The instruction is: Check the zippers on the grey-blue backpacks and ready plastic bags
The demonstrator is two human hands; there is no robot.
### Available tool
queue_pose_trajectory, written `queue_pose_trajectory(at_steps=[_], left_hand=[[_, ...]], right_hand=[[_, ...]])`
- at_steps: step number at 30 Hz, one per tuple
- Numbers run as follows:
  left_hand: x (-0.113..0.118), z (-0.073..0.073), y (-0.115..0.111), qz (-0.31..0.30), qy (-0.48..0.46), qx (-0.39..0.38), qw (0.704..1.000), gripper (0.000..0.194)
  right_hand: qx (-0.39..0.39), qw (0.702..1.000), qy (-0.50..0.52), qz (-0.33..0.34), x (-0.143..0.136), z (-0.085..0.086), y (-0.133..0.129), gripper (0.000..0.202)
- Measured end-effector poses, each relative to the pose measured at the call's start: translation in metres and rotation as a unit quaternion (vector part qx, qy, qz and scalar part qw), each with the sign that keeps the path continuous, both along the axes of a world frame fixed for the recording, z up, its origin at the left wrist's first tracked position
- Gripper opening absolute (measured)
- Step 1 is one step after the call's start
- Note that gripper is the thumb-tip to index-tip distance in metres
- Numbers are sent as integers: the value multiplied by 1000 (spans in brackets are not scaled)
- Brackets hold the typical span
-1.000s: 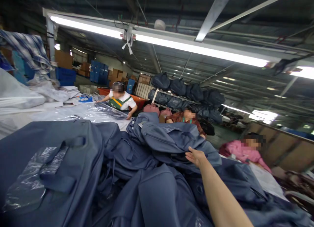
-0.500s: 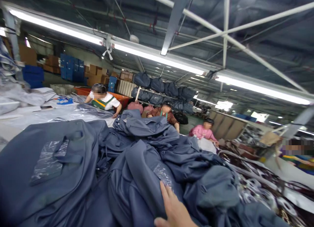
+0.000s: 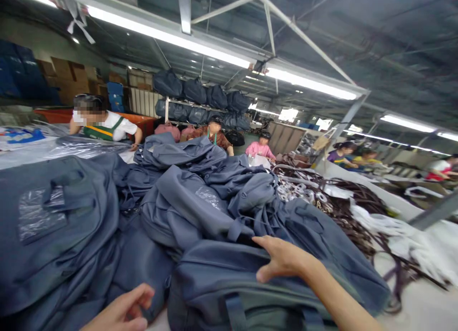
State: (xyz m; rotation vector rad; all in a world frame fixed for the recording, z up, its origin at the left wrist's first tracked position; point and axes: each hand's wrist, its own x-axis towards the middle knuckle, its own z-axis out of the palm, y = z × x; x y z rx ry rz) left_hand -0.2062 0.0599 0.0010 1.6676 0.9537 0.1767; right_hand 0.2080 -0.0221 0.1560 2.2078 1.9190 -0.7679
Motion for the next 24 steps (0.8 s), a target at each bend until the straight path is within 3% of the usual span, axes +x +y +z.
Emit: queue_pose_trajectory(at_steps=[3,5,8,10,12,15,17,18,20,24], left_hand=[[47,-6,5,-18,11,75,997,98],[78,-16,11,-4,11,135,991,105],[104,-20,18,58,-8,170,984,69],[99,-6,20,68,-22,182,981,40],[76,23,21,65,-47,200,976,27],[18,75,20,99,-59,233,966,26],[-26,96,14,143,-34,227,963,32],[-46,99,10,164,-17,221,961,35],[-81,89,-2,191,27,217,957,38],[-120,33,-28,190,94,190,959,63]], right_hand=[[11,994,-105,9,4,-37,-43,125],[87,975,-199,34,1,-61,-55,113],[148,959,-231,71,0,-75,-60,69],[150,963,-210,80,1,-65,-64,57],[169,965,-182,81,-3,-44,-69,56],[218,965,-112,90,-25,-12,-74,57],[232,966,-59,99,-53,-3,-74,61],[228,968,-32,104,-68,-5,-72,64],[195,974,5,114,-98,-21,-66,70],[124,980,20,152,-131,-76,-50,81]])
